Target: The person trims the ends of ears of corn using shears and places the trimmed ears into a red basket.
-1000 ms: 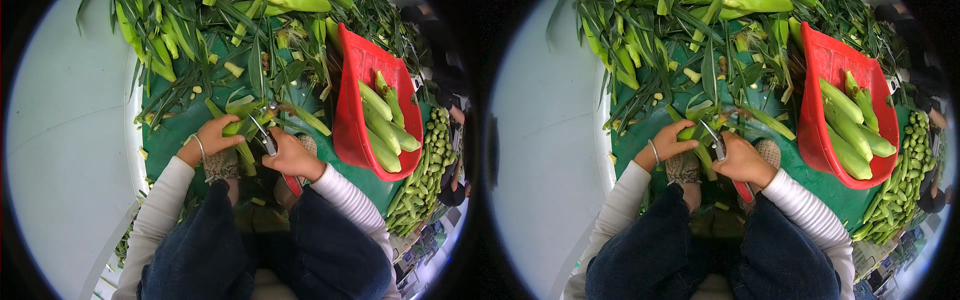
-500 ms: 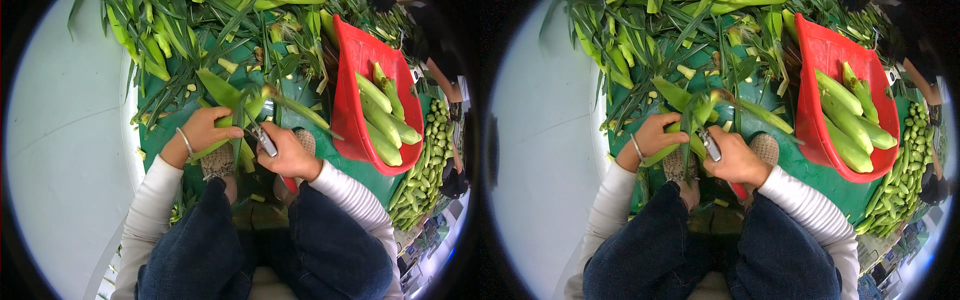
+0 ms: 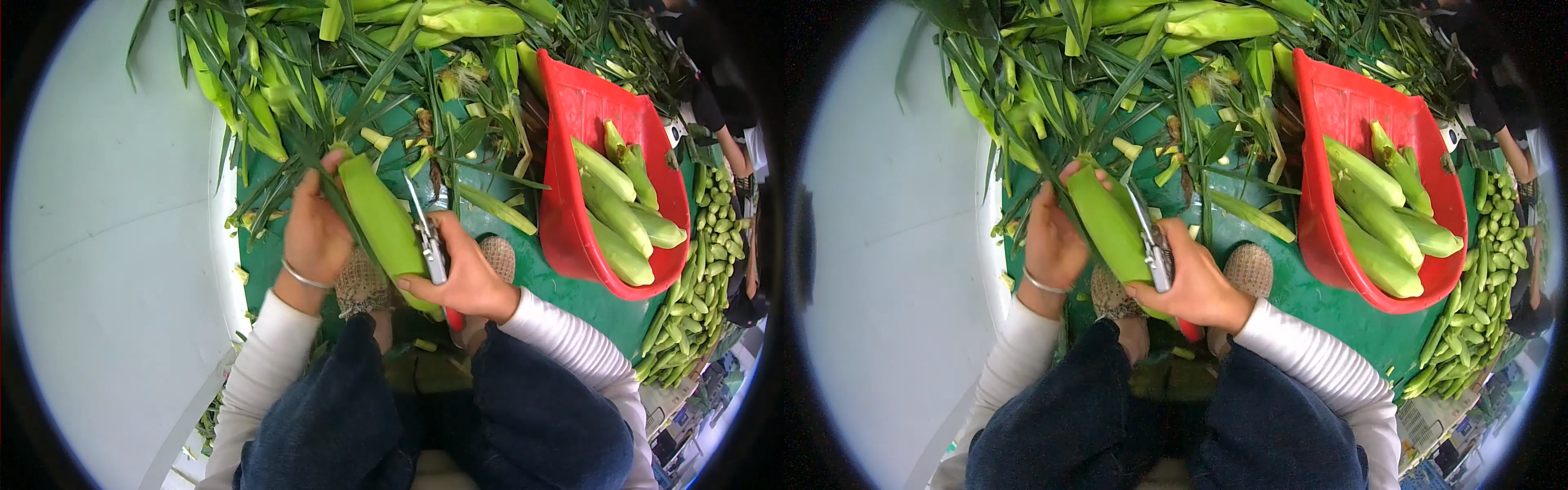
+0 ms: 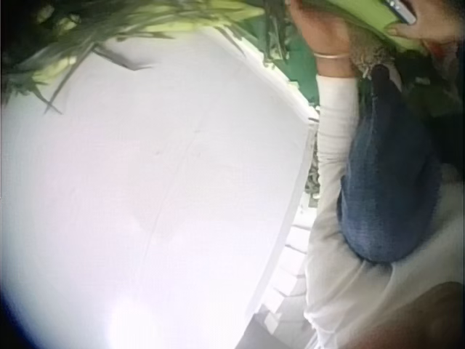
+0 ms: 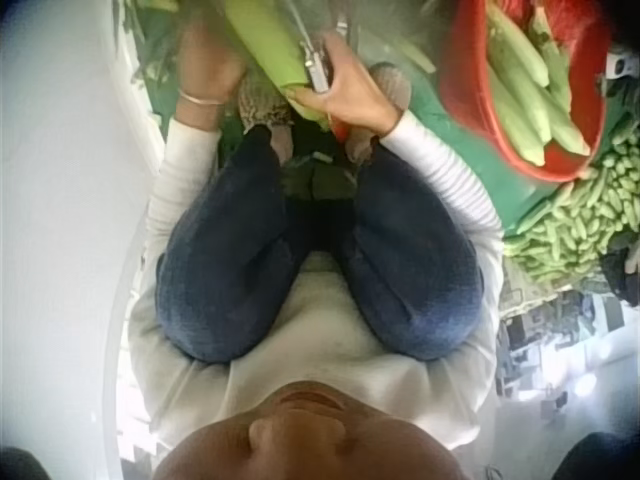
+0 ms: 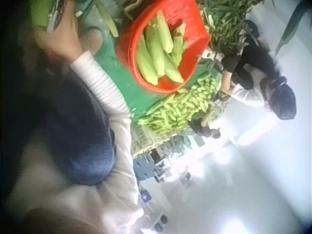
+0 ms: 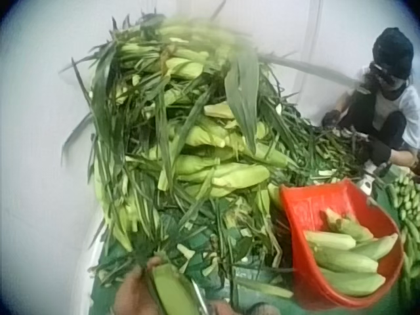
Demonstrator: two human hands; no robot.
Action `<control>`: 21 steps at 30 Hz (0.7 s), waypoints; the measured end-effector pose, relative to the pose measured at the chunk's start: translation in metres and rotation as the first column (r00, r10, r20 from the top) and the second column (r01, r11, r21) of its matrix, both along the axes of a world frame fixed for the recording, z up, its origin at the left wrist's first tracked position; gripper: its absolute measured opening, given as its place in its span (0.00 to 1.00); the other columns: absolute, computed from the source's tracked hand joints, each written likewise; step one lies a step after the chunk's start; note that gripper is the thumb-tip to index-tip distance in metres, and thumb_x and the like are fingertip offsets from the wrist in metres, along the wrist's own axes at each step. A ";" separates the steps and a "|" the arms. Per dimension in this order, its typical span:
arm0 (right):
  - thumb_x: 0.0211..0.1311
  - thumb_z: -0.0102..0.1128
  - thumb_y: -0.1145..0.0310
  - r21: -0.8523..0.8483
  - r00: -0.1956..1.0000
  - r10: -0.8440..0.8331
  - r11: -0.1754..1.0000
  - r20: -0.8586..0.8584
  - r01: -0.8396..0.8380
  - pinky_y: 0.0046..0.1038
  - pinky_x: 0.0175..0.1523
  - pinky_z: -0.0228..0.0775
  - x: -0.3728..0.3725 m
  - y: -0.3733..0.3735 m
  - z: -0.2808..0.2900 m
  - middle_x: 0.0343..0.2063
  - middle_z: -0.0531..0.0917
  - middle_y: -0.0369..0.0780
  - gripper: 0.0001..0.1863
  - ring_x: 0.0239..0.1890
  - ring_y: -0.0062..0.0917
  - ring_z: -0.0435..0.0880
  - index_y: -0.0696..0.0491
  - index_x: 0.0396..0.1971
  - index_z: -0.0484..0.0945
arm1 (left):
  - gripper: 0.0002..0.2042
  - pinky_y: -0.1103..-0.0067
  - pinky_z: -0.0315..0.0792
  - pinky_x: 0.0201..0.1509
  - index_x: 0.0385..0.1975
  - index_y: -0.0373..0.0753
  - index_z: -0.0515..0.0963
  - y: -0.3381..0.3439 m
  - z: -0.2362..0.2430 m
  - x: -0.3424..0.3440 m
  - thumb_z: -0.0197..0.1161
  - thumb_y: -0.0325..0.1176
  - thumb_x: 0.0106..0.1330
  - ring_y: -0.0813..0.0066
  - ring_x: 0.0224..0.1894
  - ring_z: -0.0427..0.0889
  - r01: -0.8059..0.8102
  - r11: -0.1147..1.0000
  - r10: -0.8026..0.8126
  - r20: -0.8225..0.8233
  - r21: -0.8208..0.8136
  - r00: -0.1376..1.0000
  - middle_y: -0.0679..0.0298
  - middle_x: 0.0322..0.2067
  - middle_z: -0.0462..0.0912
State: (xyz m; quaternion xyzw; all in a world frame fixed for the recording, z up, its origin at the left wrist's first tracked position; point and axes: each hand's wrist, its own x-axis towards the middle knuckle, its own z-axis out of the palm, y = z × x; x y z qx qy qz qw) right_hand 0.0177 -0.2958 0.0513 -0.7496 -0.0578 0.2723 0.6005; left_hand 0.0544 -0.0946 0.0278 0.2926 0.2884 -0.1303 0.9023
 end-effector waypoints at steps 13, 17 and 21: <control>0.40 0.73 0.71 -0.192 0.752 0.038 0.974 0.658 0.118 0.35 0.50 0.67 -0.005 -0.028 -0.011 0.44 0.75 0.48 0.39 0.45 0.39 0.75 0.57 0.52 0.59 | 0.23 0.84 0.64 0.15 0.20 0.36 0.72 -0.003 0.117 -0.003 0.45 0.46 0.72 0.73 0.17 0.79 0.724 0.527 -0.773 -0.103 0.446 0.626 0.56 0.17 0.79; 0.40 0.72 0.70 -0.070 0.858 -0.069 0.990 0.509 0.121 0.34 0.44 0.70 -0.013 -0.022 -0.002 0.40 0.74 0.49 0.38 0.39 0.40 0.77 0.59 0.52 0.60 | 0.18 0.84 0.69 0.20 0.23 0.33 0.75 -0.016 0.109 -0.012 0.48 0.38 0.71 0.73 0.21 0.81 0.611 0.705 -0.646 -0.029 0.360 0.763 0.56 0.24 0.82; 0.40 0.75 0.69 0.257 0.997 -0.047 0.965 -0.055 0.059 0.26 0.51 0.66 -0.010 -0.011 0.010 0.42 0.72 0.38 0.40 0.45 0.21 0.72 0.57 0.54 0.60 | 0.03 0.78 0.68 0.22 0.25 0.36 0.77 -0.027 0.099 -0.022 0.60 0.27 0.59 0.65 0.22 0.78 0.016 0.401 -0.769 0.327 0.916 0.550 0.58 0.22 0.77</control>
